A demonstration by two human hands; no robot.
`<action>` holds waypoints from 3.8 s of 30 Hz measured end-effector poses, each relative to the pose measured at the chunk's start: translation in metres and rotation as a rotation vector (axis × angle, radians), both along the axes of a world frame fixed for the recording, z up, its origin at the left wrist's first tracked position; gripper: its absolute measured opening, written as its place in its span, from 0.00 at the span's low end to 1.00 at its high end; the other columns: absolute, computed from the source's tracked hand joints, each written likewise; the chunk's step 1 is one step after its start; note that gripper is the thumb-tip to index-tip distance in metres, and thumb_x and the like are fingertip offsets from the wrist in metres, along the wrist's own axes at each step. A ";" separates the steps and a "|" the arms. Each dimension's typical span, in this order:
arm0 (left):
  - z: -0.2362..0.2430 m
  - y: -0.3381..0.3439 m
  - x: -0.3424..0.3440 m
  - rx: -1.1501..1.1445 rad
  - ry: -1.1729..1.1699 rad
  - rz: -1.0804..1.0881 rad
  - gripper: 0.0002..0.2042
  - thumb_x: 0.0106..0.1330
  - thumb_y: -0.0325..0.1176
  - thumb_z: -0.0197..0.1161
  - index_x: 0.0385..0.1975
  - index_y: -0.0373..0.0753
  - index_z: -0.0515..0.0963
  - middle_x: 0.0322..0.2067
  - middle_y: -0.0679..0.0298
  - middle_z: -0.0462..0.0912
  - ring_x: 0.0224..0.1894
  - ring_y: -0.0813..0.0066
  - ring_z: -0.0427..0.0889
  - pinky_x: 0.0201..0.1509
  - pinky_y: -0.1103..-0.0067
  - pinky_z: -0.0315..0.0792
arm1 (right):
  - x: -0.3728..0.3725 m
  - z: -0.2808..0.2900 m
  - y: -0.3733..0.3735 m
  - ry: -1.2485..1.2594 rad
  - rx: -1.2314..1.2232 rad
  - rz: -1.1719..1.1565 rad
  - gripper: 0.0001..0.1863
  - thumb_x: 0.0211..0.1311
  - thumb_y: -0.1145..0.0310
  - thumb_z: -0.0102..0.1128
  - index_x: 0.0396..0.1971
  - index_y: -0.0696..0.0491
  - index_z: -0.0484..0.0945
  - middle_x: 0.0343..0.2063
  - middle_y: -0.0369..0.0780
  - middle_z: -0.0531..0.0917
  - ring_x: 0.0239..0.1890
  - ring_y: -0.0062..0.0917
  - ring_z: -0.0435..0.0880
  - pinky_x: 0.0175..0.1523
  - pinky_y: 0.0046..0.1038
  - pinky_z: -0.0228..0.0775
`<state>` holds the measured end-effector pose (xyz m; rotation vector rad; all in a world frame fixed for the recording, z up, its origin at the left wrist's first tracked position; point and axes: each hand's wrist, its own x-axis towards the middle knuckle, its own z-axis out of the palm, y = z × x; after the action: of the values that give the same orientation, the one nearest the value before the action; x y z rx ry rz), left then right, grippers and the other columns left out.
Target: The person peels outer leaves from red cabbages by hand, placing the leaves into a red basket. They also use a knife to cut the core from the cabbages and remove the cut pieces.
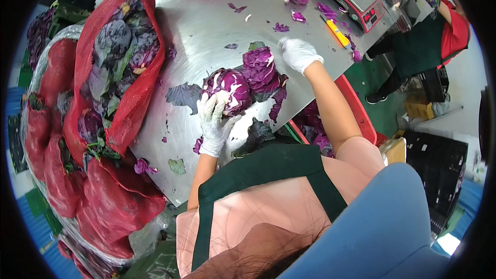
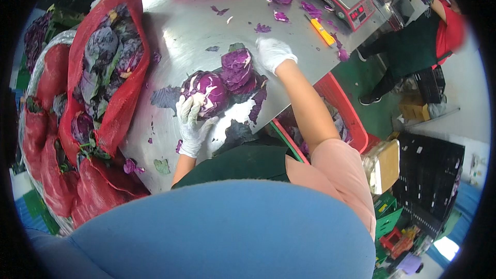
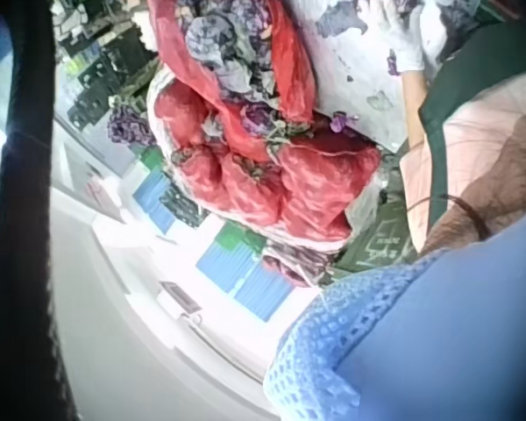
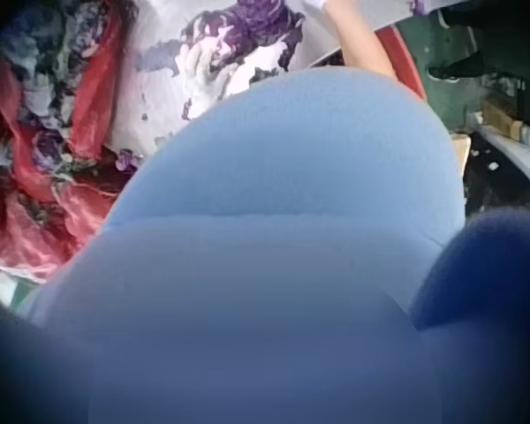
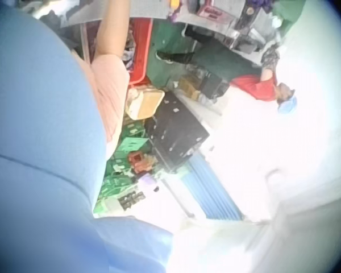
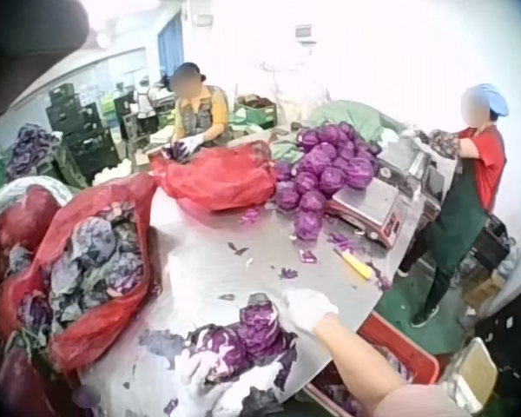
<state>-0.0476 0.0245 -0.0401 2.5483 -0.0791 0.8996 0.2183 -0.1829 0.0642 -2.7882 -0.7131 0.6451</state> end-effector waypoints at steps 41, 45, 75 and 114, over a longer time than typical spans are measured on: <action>0.056 -0.041 0.068 -0.142 0.141 0.249 0.36 0.47 0.50 0.79 0.54 0.37 0.77 0.58 0.52 0.73 0.63 0.47 0.67 0.68 0.58 0.63 | -0.057 -0.053 0.048 -0.159 0.317 0.374 0.24 0.71 0.66 0.42 0.65 0.55 0.65 0.50 0.53 0.81 0.50 0.46 0.84 0.52 0.43 0.77; 0.055 -0.043 0.069 -0.141 0.133 0.232 0.35 0.48 0.51 0.78 0.54 0.37 0.77 0.58 0.54 0.73 0.62 0.47 0.68 0.67 0.59 0.63 | -0.072 -0.051 0.034 -0.122 0.343 0.350 0.31 0.70 0.68 0.43 0.73 0.51 0.55 0.50 0.53 0.80 0.50 0.46 0.83 0.52 0.42 0.76; 0.055 -0.015 0.033 0.035 0.096 -0.170 0.44 0.36 0.44 0.82 0.61 0.46 0.74 0.63 0.53 0.71 0.66 0.45 0.67 0.69 0.54 0.64 | -0.063 -0.038 0.051 0.005 0.576 0.432 0.27 0.59 0.77 0.52 0.60 0.48 0.75 0.53 0.47 0.82 0.57 0.42 0.80 0.62 0.36 0.71; 0.057 -0.007 0.038 -0.211 0.415 -0.045 0.59 0.28 0.43 0.84 0.70 0.40 0.63 0.68 0.51 0.65 0.70 0.52 0.65 0.72 0.64 0.62 | -0.022 -0.022 0.060 0.244 0.413 0.494 0.29 0.54 0.78 0.52 0.59 0.49 0.77 0.48 0.50 0.83 0.51 0.45 0.83 0.58 0.38 0.74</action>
<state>-0.0092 0.0176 0.0171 2.4657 0.0802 0.3285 0.1968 -0.1225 0.0427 -2.1213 -1.3215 0.7921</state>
